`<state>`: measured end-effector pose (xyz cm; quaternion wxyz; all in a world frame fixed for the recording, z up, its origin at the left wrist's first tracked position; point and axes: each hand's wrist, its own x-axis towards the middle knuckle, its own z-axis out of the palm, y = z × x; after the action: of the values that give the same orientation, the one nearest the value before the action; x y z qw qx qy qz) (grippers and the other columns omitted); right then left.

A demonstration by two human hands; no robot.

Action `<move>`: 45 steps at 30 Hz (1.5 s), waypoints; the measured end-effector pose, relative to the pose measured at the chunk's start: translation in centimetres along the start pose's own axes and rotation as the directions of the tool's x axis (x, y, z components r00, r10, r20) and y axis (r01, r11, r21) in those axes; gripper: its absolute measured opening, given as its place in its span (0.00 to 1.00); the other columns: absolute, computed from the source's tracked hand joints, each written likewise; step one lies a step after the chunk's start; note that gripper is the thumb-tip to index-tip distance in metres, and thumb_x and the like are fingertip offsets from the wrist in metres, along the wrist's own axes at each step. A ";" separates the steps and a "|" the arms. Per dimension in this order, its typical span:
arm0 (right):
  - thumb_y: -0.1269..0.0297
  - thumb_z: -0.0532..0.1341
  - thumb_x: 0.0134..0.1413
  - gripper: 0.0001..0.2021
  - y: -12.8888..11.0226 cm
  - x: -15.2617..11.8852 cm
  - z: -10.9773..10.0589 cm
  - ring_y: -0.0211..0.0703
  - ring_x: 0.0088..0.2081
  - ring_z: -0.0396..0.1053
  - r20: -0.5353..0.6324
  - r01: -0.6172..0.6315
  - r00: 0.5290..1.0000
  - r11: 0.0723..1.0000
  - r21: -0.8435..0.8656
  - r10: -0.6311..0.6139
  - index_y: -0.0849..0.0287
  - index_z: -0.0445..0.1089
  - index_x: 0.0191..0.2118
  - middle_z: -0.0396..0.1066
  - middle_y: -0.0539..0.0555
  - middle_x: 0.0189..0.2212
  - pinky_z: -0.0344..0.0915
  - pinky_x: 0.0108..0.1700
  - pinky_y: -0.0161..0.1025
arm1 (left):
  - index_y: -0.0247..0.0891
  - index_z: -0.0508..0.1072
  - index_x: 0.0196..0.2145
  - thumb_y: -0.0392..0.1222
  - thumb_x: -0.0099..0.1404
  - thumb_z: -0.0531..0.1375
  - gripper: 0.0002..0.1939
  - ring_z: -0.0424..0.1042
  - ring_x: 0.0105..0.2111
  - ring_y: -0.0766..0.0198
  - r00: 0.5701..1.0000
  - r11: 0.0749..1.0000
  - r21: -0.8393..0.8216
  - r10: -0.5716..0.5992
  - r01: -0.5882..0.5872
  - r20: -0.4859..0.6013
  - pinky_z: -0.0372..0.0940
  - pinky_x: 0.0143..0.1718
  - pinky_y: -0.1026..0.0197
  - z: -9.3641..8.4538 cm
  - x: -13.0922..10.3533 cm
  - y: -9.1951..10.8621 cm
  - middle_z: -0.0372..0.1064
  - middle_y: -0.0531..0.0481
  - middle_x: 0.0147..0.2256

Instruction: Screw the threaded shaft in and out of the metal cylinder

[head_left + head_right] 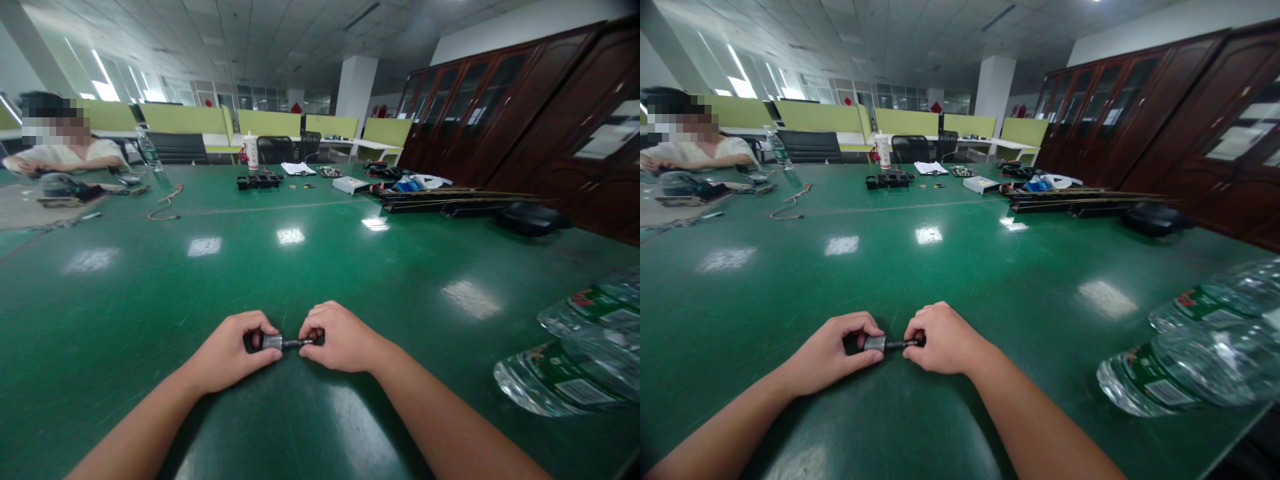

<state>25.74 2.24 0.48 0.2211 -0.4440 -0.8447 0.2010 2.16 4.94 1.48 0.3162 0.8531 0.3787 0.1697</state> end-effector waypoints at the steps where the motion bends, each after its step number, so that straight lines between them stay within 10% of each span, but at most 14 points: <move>1: 0.65 0.67 0.48 0.04 0.1 -0.1 -0.2 0.37 0.31 0.68 0.005 -0.007 1.000 1.000 0.000 0.007 0.58 0.76 0.30 0.73 0.49 0.26 0.60 0.37 0.36 | 0.38 0.74 0.34 0.46 0.60 0.63 0.09 0.67 0.30 0.64 1.000 1.000 0.000 0.001 -0.001 -0.002 0.62 0.33 0.64 0.0 0.0 0.0 0.69 0.52 0.30; 10: 0.68 0.67 0.44 0.03 1.1 -0.5 -1.6 0.35 0.28 0.67 0.002 -0.157 0.988 0.988 0.003 0.157 0.59 0.77 0.29 0.72 0.49 0.26 0.59 0.31 0.32 | 0.38 0.74 0.35 0.48 0.61 0.63 0.11 0.68 0.30 0.63 1.000 1.000 0.011 -0.020 0.020 0.007 0.61 0.32 0.63 0.0 -0.1 -0.3 0.70 0.52 0.30; 45: 0.65 0.66 0.51 0.07 -1.5 0.6 1.6 0.40 0.36 0.69 -0.055 -0.012 0.998 0.999 0.040 0.014 0.56 0.77 0.38 0.75 0.49 0.30 0.58 0.45 0.39 | 0.38 0.75 0.37 0.44 0.60 0.63 0.09 0.68 0.30 0.63 1.000 0.999 0.031 -0.011 0.011 0.004 0.60 0.32 0.63 0.1 0.0 -0.3 0.69 0.53 0.30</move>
<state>23.54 1.68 0.04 0.2519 -0.4504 -0.8312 0.2069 2.05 5.02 1.17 0.3044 0.8562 0.3854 0.1603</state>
